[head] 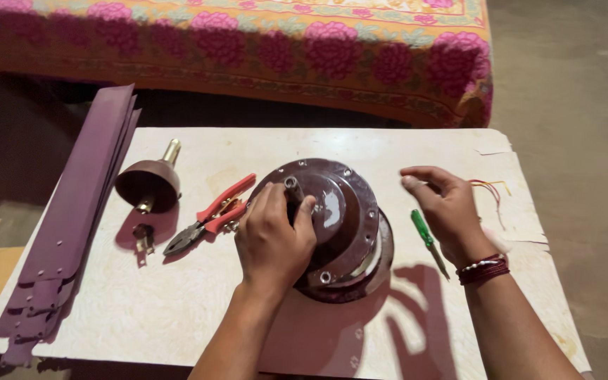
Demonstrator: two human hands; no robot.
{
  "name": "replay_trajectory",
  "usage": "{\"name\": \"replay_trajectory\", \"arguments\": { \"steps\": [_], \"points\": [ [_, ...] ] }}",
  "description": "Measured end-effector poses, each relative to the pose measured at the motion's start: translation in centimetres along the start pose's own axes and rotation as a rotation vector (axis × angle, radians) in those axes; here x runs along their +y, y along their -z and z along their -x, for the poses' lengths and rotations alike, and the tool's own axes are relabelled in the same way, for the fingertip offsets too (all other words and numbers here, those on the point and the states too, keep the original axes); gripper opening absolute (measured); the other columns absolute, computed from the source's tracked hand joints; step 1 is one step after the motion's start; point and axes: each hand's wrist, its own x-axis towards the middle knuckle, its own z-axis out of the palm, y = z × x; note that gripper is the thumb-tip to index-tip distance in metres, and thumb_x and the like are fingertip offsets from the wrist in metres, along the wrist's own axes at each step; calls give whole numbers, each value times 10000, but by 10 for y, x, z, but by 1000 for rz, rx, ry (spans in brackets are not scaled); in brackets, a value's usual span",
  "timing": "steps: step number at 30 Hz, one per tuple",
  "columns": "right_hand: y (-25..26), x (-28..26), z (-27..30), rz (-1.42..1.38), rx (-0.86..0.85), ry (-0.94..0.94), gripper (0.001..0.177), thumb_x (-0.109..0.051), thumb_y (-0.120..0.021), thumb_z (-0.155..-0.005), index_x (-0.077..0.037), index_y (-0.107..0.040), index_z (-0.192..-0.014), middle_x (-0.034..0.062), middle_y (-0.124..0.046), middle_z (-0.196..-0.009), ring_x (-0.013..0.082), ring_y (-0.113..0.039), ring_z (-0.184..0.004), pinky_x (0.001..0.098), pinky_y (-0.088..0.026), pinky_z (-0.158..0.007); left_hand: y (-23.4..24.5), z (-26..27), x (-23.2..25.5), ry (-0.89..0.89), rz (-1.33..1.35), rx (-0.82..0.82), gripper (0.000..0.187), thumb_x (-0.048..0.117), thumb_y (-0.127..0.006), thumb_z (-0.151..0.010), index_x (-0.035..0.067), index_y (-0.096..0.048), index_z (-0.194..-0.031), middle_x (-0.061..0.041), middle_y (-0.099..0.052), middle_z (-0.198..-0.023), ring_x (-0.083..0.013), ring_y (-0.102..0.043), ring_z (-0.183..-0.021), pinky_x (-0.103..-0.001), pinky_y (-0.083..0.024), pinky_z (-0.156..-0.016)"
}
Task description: The person assembles a ceiling fan motor housing by inserting a capacitor into the central opening, connecting wires, and repeatedly opening and closing the two halves of the housing. They use a screwdriver to tighten screws and pliers are visible on the table.
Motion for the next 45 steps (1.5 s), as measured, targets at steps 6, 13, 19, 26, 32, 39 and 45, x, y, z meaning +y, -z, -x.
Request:
{"name": "replay_trajectory", "arguments": {
  "steps": [6, 13, 19, 26, 32, 39, 45],
  "points": [
    [-5, -12, 14, 249, -301, -45, 548, -350, -787, -803, -58, -690, -1257, 88, -775, -1091, 162, -731, -893, 323, -609, -761, -15, 18, 11, -91, -53, -24, 342, 245, -741, -876, -56, -677, -1024, -290, -714, -1093, -444, -687, -1073, -500, -559, -901],
    [-1, -12, 19, 318, -336, -115, 594, -367, -785, -780, -51, -704, -1277, 155, -803, -1054, 210, -762, -789, 339, -617, -712, -26, 27, 13, -124, -95, -44, 352, 256, -739, -875, -44, -677, -1049, -283, -710, -1097, -442, -676, -1091, -503, -552, -910],
    [-2, -2, 19, 309, -352, -153, 602, -350, -778, -801, -40, -668, -1304, 148, -773, -1108, 199, -771, -835, 327, -619, -742, -34, 30, 11, -111, -139, -101, 342, 269, -738, -870, -23, -672, -1034, -254, -719, -1075, -435, -667, -1117, -507, -543, -919],
    [-8, 3, 18, 274, -375, -210, 567, -324, -759, -805, -56, -679, -1298, 122, -786, -1093, 205, -767, -799, 328, -605, -714, -39, 30, 7, -107, -161, -133, 319, 271, -738, -876, -6, -661, -1015, -234, -726, -1048, -425, -663, -1134, -514, -534, -928],
    [-8, 7, 17, 339, -393, -195, 552, -335, -753, -819, -71, -686, -1299, 113, -787, -1077, 198, -761, -819, 321, -602, -743, -41, 31, 7, -94, -175, -175, 297, 276, -740, -877, 10, -660, -981, -225, -729, -1034, -419, -663, -1143, -517, -537, -928],
    [-9, 13, 16, 352, -384, -177, 555, -349, -753, -818, -74, -687, -1295, 109, -781, -1076, 212, -761, -848, 325, -598, -779, -42, 31, 6, -106, -171, -161, 284, 268, -745, -869, 12, -661, -960, -221, -729, -1011, -427, -661, -1144, -521, -538, -928],
    [-12, 13, 20, 476, -327, -72, 558, -377, -759, -813, -96, -671, -1287, 155, -666, -1135, 266, -708, -939, 346, -586, -825, -44, 32, 5, -108, -147, -146, 289, 258, -746, -863, 5, -654, -967, -219, -725, -1014, -429, -663, -1128, -515, -540, -913]
  ]
}}
